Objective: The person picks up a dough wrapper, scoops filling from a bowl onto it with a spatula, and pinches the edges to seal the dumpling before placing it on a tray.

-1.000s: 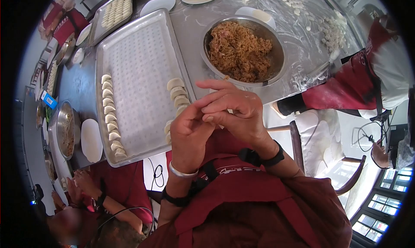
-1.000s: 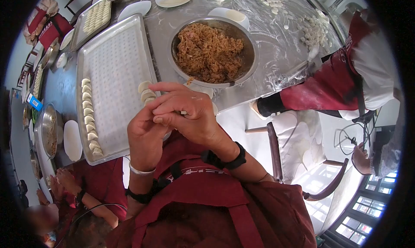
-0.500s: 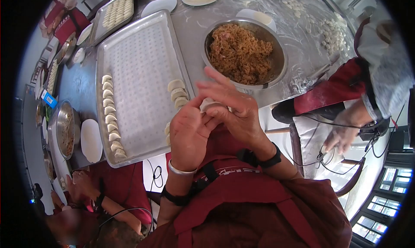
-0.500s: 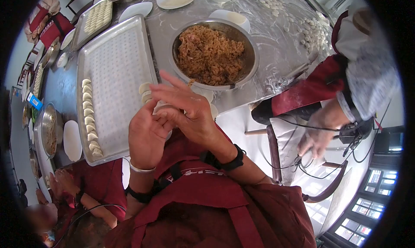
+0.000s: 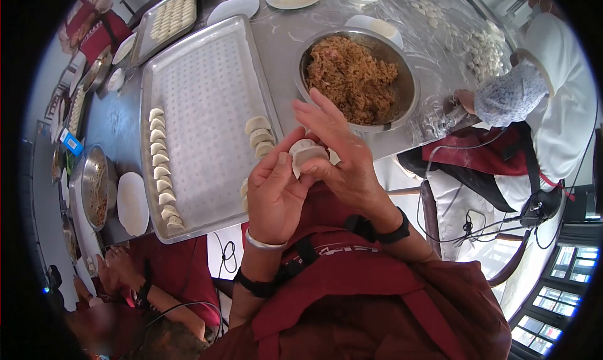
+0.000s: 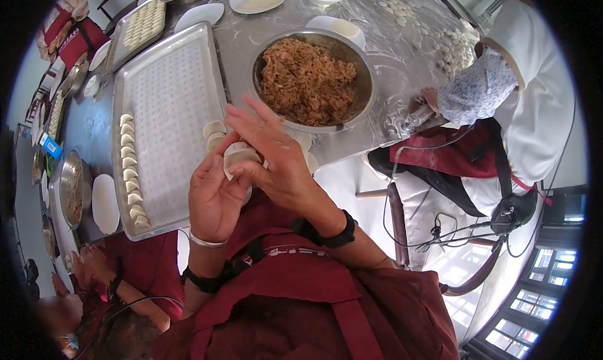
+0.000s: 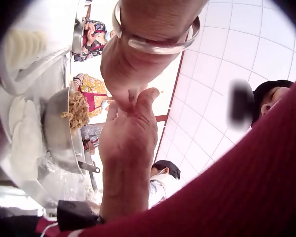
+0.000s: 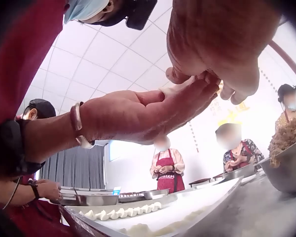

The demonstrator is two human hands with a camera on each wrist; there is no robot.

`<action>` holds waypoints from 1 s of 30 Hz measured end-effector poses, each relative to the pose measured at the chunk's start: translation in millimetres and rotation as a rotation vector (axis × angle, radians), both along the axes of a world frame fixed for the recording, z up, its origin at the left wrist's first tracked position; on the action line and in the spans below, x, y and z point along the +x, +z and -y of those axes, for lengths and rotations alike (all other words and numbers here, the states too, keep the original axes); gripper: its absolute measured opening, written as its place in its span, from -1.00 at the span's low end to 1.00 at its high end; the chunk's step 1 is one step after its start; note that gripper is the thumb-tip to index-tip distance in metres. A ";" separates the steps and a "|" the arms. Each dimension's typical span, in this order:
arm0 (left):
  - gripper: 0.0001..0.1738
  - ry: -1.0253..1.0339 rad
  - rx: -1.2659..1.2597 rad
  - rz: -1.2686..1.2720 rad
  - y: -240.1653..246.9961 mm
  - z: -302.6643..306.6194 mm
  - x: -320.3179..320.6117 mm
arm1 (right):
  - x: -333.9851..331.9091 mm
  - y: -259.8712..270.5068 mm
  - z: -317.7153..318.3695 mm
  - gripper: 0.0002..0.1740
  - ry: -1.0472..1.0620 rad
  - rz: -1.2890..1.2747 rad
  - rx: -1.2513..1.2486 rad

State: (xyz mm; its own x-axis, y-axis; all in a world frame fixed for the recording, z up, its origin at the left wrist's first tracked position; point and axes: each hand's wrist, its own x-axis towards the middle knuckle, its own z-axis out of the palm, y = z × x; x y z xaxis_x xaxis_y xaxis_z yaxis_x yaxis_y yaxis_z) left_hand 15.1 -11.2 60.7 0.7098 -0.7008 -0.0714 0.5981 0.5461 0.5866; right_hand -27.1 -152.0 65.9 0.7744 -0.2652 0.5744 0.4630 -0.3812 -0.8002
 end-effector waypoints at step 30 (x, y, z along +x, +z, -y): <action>-0.43 0.001 -0.206 -0.007 -8.3 4.0 -6.3 | -7.2 -1.5 1.0 -0.83 -0.102 0.003 0.109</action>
